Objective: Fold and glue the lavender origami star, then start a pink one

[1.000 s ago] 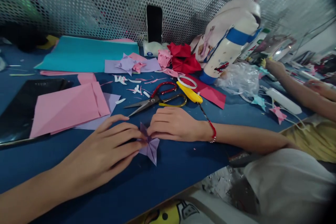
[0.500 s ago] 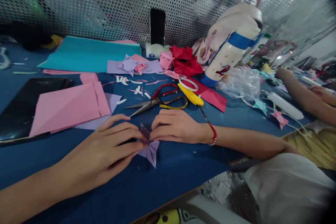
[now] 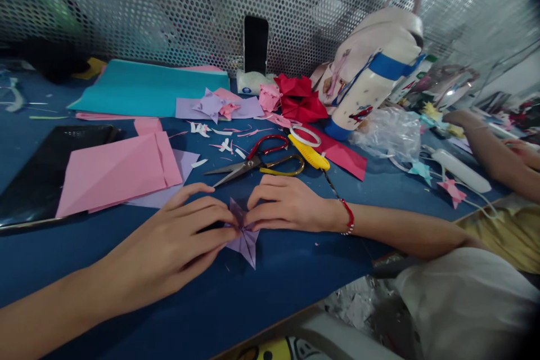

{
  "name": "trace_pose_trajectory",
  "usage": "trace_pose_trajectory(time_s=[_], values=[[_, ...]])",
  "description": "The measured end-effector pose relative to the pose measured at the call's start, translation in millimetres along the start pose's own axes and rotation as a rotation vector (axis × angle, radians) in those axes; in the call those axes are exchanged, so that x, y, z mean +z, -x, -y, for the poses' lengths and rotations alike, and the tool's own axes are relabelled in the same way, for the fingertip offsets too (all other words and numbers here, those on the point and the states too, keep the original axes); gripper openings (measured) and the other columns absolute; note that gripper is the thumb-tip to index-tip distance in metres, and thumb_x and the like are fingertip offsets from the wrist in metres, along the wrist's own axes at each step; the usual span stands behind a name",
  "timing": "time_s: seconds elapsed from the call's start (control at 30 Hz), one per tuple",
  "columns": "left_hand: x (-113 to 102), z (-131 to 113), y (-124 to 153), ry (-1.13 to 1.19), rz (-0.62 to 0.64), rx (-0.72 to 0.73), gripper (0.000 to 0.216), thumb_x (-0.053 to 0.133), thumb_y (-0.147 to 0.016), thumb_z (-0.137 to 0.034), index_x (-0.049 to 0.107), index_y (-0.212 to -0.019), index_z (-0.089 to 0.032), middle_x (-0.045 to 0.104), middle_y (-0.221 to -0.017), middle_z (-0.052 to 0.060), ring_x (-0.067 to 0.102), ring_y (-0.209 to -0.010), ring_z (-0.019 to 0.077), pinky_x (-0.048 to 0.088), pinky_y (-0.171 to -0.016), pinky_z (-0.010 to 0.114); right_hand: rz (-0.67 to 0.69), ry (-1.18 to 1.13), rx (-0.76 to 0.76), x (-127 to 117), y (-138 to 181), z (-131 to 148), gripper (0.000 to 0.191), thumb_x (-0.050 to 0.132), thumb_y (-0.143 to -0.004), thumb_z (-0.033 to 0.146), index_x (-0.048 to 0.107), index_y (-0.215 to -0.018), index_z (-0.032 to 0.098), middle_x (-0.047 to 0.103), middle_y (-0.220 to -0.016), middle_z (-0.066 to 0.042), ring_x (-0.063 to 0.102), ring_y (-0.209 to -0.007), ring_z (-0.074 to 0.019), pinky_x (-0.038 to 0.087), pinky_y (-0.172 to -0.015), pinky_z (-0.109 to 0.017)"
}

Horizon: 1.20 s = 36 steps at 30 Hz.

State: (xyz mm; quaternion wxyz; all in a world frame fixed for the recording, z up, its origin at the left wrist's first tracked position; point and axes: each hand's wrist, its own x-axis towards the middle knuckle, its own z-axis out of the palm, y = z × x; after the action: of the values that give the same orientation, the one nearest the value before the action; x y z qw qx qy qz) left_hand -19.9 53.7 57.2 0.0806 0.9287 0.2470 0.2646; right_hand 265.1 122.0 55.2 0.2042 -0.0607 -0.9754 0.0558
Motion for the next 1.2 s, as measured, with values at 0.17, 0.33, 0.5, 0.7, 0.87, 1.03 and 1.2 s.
trace_pose_trajectory(time_s=[0.17, 0.33, 0.5, 0.7, 0.87, 1.03, 1.2], values=[[0, 0, 1, 0.003, 0.012, 0.008, 0.031, 0.051, -0.110, -0.010, 0.074, -0.121, -0.027, 0.080, -0.119, -0.001, 0.071, -0.118, 0.0159, 0.028, -0.132, 0.037, 0.000, -0.050, 0.005, -3, -2, 1, 0.031, 0.050, -0.119, 0.037, 0.073, -0.113, 0.019, 0.074, -0.113, -0.006, 0.059, -0.101, -0.0176, 0.049, -0.096, -0.030], [1, 2, 1, 0.012, 0.020, 0.010, 0.030, 0.051, -0.110, -0.011, 0.074, -0.121, -0.026, 0.079, -0.118, 0.000, 0.070, -0.119, 0.0164, 0.027, -0.132, 0.037, -0.037, -0.058, -0.007, -3, -2, 1, 0.029, 0.050, -0.119, 0.035, 0.073, -0.113, 0.018, 0.074, -0.111, -0.007, 0.059, -0.099, -0.0177, 0.049, -0.095, -0.030], [1, 1, 0, 0.008, 0.016, 0.013, 0.029, 0.051, -0.110, -0.010, 0.074, -0.119, -0.025, 0.079, -0.118, 0.000, 0.070, -0.119, 0.0163, 0.030, -0.131, 0.038, 0.026, -0.032, 0.032, -3, 0, 1, 0.034, 0.046, -0.120, 0.040, 0.073, -0.120, 0.019, 0.075, -0.115, -0.007, 0.059, -0.103, -0.0180, 0.049, -0.095, -0.032], [0, 0, 0, 0.016, 0.012, 0.018, 0.030, 0.049, -0.110, -0.009, 0.073, -0.118, -0.025, 0.079, -0.118, -0.001, 0.070, -0.118, 0.0157, 0.029, -0.131, 0.037, 0.021, -0.037, 0.027, -2, 1, 1, 0.031, 0.049, -0.120, 0.038, 0.074, -0.115, 0.020, 0.074, -0.114, -0.006, 0.059, -0.101, -0.0173, 0.048, -0.094, -0.030], [1, 1, 1, 0.019, 0.012, 0.000, 0.031, 0.051, -0.109, -0.008, 0.073, -0.118, -0.026, 0.079, -0.117, -0.001, 0.071, -0.117, 0.0153, 0.030, -0.131, 0.038, 0.004, -0.013, 0.013, -1, 1, 1, 0.031, 0.048, -0.120, 0.036, 0.073, -0.113, 0.021, 0.074, -0.113, -0.005, 0.058, -0.100, -0.0172, 0.047, -0.094, -0.029], [2, 1, -1, 0.027, 0.008, 0.015, 0.029, 0.049, -0.110, -0.009, 0.073, -0.117, -0.025, 0.079, -0.118, -0.001, 0.070, -0.120, 0.0147, 0.027, -0.132, 0.036, 0.074, 0.071, 0.007, 0, -4, 2, 0.034, 0.043, -0.121, 0.039, 0.072, -0.117, 0.020, 0.072, -0.112, -0.006, 0.055, -0.102, -0.0183, 0.045, -0.093, -0.030], [1, 2, -1, 0.027, 0.026, 0.014, 0.032, 0.049, -0.110, -0.009, 0.075, -0.121, -0.026, 0.078, -0.118, 0.000, 0.070, -0.116, 0.0153, 0.027, -0.132, 0.036, 0.077, 0.275, -0.052, 2, -9, 4, 0.029, 0.044, -0.122, 0.029, 0.069, -0.113, 0.019, 0.069, -0.110, -0.006, 0.051, -0.098, -0.0205, 0.041, -0.086, -0.032]])
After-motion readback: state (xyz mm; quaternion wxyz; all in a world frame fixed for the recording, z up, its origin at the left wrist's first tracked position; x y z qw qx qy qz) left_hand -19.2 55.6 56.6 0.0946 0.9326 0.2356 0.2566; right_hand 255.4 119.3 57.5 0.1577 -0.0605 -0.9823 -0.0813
